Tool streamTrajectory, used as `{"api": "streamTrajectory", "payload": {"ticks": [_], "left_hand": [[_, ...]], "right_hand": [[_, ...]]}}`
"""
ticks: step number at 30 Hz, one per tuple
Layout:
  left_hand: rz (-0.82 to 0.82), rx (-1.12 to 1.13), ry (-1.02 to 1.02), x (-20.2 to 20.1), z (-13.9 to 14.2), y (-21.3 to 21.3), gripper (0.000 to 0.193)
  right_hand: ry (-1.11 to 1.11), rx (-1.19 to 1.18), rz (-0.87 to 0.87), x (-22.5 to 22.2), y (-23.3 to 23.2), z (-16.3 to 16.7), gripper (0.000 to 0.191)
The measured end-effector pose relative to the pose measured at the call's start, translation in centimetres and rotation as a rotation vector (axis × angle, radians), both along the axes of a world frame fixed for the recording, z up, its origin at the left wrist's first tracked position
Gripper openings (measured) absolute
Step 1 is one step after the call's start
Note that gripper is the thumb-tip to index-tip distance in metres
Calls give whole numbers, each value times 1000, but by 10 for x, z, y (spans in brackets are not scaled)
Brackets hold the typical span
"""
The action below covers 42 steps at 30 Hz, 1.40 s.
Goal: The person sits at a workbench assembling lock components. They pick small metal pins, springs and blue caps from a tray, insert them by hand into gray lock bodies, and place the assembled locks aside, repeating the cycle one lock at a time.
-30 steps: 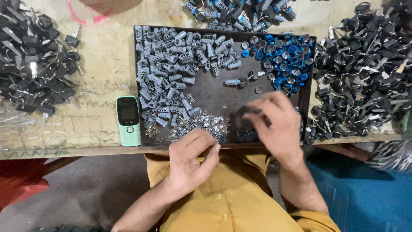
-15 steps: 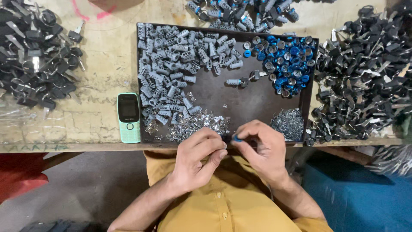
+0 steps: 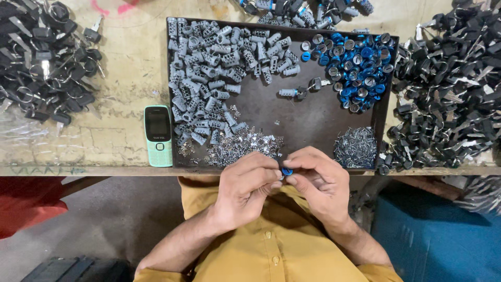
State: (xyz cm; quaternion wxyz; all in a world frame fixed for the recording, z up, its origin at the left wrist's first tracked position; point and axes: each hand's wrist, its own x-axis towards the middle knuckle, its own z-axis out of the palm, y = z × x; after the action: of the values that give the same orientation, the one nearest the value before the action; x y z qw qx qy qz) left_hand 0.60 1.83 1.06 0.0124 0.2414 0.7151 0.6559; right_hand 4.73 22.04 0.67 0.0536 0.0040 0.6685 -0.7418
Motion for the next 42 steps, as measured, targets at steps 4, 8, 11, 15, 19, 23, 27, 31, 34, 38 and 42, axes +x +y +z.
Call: {"api": "streamTrajectory", "payload": {"ticks": [4, 8, 11, 15, 19, 23, 27, 31, 34, 38, 42], "left_hand": [[27, -3, -184, 3, 4, -2, 22], [-93, 262, -650, -3, 7, -12, 50], [-242, 534, -826, -4, 2, -5, 51], [-236, 609, -928, 2, -10, 5, 19], [-20, 364, -712, 2, -20, -5, 15], [74, 297, -515, 4, -17, -20, 15], [170, 154, -452, 7, -10, -22, 14], [146, 228, -548, 5, -6, -26, 14], [120, 258, -548, 0, -8, -29, 14], [35, 307, -604, -7, -14, -27, 17], [-55, 366, -560, -11, -15, -18, 16]], "right_hand": [[31, 227, 86, -4, 0, 10, 26], [222, 334, 248, -6, 5, 22, 51], [460, 618, 119, -5, -3, 21, 50], [653, 809, -56, -11, -15, 19, 46], [451, 657, 169, -46, 7, 26, 56], [390, 1179, -65, -89, 30, 28, 54], [464, 1379, 6, -120, 26, 20, 40], [511, 1217, -47, -107, 19, 23, 31], [529, 1001, -34, -74, 9, 29, 28], [340, 558, -97, -33, -14, 26, 25], [224, 422, -42, -19, -15, 33, 24]]}}
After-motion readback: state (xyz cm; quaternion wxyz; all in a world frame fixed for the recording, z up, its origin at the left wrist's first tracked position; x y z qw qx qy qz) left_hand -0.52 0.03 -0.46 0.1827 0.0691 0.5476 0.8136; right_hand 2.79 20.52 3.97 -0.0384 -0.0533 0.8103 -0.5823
